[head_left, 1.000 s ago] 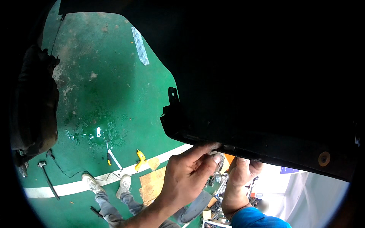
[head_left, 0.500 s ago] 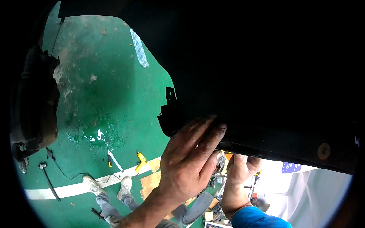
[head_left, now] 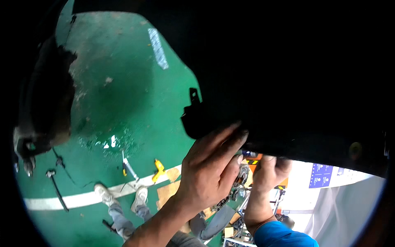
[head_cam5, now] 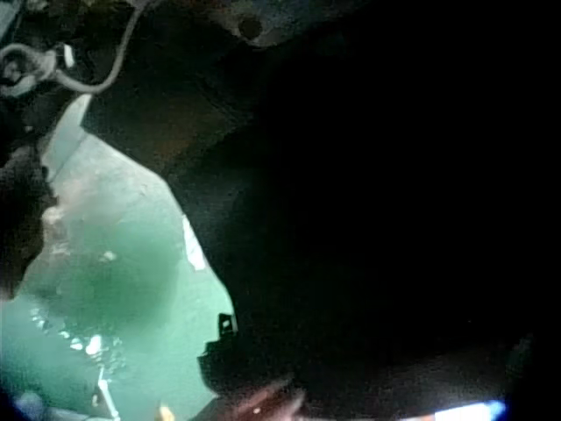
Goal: The person pours liquid from a plastic bottle onto the underside of a car's wheel arch liner. They then position the liner into the wheel well and use a screwdriver to secure it with fasteners.
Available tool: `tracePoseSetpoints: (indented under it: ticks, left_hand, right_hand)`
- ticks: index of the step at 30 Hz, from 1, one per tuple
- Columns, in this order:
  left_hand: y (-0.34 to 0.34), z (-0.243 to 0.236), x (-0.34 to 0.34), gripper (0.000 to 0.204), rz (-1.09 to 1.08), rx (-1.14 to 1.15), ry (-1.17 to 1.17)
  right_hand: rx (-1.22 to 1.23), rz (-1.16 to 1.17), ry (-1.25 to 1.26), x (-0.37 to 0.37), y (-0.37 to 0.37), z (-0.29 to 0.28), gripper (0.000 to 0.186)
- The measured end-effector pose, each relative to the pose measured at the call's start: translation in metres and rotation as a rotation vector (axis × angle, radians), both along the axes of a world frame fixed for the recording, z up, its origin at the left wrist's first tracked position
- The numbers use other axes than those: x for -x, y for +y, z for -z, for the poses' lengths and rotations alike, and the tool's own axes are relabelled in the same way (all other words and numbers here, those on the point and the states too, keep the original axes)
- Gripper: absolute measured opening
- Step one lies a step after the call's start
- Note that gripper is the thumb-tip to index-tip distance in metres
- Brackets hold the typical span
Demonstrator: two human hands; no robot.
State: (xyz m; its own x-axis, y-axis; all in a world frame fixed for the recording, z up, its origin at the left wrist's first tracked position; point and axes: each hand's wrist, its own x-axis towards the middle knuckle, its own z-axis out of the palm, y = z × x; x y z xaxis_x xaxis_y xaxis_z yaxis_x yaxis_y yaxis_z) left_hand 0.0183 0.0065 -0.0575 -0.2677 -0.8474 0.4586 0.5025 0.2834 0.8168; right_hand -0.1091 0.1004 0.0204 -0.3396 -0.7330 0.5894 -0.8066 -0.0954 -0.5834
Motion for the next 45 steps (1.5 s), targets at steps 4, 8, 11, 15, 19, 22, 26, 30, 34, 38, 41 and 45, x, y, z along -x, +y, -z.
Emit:
tracePoseSetpoints:
  ticks: [4,8,11,15,19,22,26,30,34,38,41,45]
  left_hand:
    - [0.031,0.026,-0.007,0.037,-0.094,-0.149,-0.069]
    - [0.098,0.112,-0.03,0.038,0.096,-0.459,-0.56]
    - [0.149,0.191,-0.075,0.043,0.483,-0.398,-1.225]
    - [0.192,0.253,-0.147,0.034,0.577,-0.216,-1.579]
    - [0.192,0.28,-0.184,0.036,0.47,-0.395,-1.664]
    - [0.198,0.335,-0.181,0.038,0.479,-0.415,-1.71]
    - [0.172,0.394,-0.169,0.035,0.553,-0.018,-1.784]
    - [0.118,0.485,-0.148,0.036,0.237,0.644,-1.764]
    - [0.044,0.543,-0.133,0.024,0.411,0.605,-1.919]
    - [-0.013,0.612,-0.127,0.02,0.462,0.723,-1.907]
    - [-0.034,0.677,-0.125,0.022,0.519,0.767,-1.951]
    - [-0.026,0.708,-0.118,0.029,0.668,0.695,-1.959]
  right_hand:
    - [0.119,0.054,0.012,0.015,0.0,0.001,0.01]
    - [0.071,-0.065,0.152,0.019,-0.007,0.0,0.005]
    - [0.082,-0.176,0.125,0.013,-0.015,0.004,0.006]
    - [0.017,-0.269,-0.009,0.014,-0.004,0.006,0.011]
    - [-0.156,-0.312,-0.159,-0.016,0.01,0.081,0.013]
    - [-0.644,-0.316,-0.179,-0.034,0.011,0.18,0.02]
    - [-1.165,-0.265,-0.23,-0.01,0.058,0.387,0.031]
    - [-1.429,-0.272,0.028,0.016,0.108,0.575,0.032]
    - [-1.576,-0.311,0.083,-0.004,0.121,0.676,0.037]
    - [-1.36,-0.425,0.149,-0.019,0.127,0.759,0.057]
    - [-1.148,-0.396,0.143,-0.039,0.139,0.821,0.073]
    - [-0.977,-0.176,0.152,-0.058,0.149,0.862,0.071]
